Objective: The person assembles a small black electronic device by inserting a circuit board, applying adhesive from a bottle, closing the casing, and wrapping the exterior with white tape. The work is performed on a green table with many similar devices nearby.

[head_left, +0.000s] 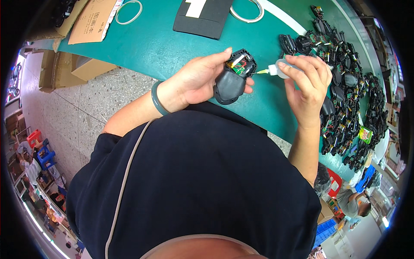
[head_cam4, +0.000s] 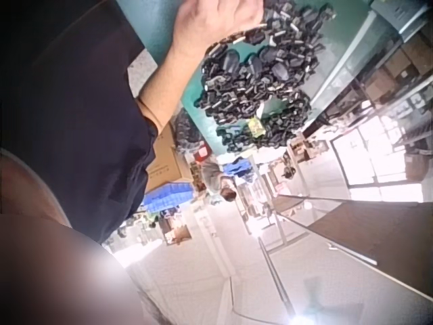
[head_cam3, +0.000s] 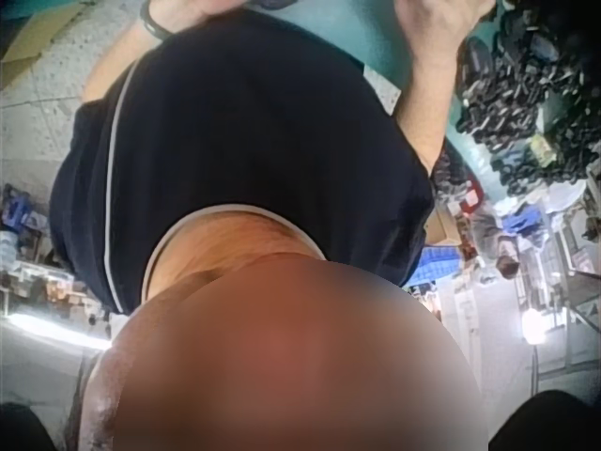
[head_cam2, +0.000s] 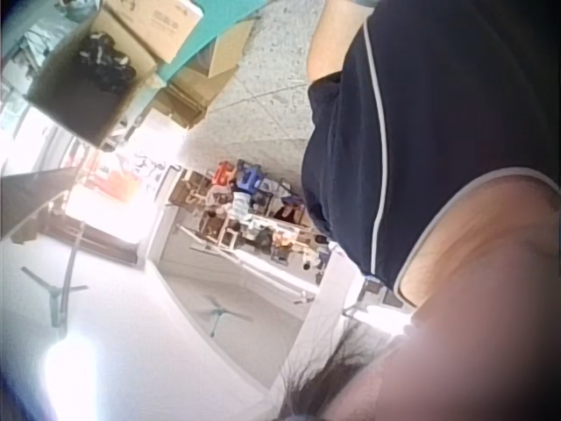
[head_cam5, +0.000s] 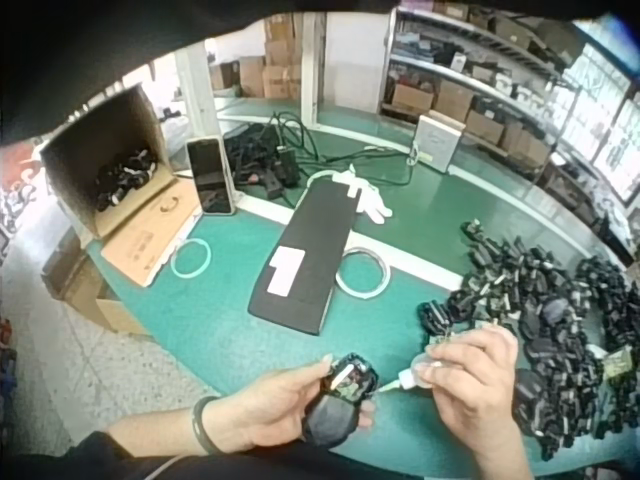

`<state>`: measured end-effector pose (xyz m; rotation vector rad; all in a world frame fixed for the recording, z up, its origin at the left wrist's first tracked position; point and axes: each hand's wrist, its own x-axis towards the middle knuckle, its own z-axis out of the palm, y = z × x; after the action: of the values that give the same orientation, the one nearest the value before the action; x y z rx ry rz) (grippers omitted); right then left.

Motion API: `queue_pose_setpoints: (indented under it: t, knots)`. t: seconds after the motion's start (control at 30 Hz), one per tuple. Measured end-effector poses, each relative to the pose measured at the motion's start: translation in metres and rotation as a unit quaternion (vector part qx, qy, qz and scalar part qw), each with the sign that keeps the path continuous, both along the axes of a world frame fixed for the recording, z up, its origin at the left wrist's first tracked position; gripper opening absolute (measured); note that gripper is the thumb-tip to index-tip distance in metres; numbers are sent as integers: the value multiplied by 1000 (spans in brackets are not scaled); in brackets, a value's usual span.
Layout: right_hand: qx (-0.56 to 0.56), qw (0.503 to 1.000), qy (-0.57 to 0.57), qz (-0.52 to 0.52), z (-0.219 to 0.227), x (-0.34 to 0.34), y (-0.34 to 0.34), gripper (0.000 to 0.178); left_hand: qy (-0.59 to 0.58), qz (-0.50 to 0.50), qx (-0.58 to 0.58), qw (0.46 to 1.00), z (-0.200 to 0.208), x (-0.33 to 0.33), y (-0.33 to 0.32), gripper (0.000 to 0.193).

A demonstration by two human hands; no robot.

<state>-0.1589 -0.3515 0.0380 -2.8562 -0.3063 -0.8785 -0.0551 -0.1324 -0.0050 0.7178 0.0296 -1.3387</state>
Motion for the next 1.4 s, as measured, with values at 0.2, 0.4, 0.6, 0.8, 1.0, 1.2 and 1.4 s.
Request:
queue_pose_setpoints:
  t: [0.2, 0.4, 0.6, 0.8, 1.0, 1.2, 1.4]
  knots:
    - [282, 957, -15, -69, -16, 22, -12, 40, 4, 27, -19, 999, -3, 1, 0, 54]
    - [430, 897, 39, -94, -61, 91, -44, 47, -6, 50, -53, 997, -4, 6, -2, 54]
    - [241, 955, 93, -144, -55, 104, -34, 52, -32, 109, -55, 992, 2, 7, 0, 57]
    - [244, 953, 110, -139, -49, 90, -37, 52, -44, 132, -77, 987, 0, 8, -6, 60]
    - [226, 959, 45, -166, -39, 74, -30, 58, -38, 163, -95, 981, 1, 7, -11, 60]
    - [316, 943, 105, 22, -4, 19, 63, 60, -57, 224, -93, 969, 0, 7, -16, 58]
    - [292, 952, 62, -62, -20, 26, 78, 59, -134, 213, -89, 964, 7, -1, -28, 56]
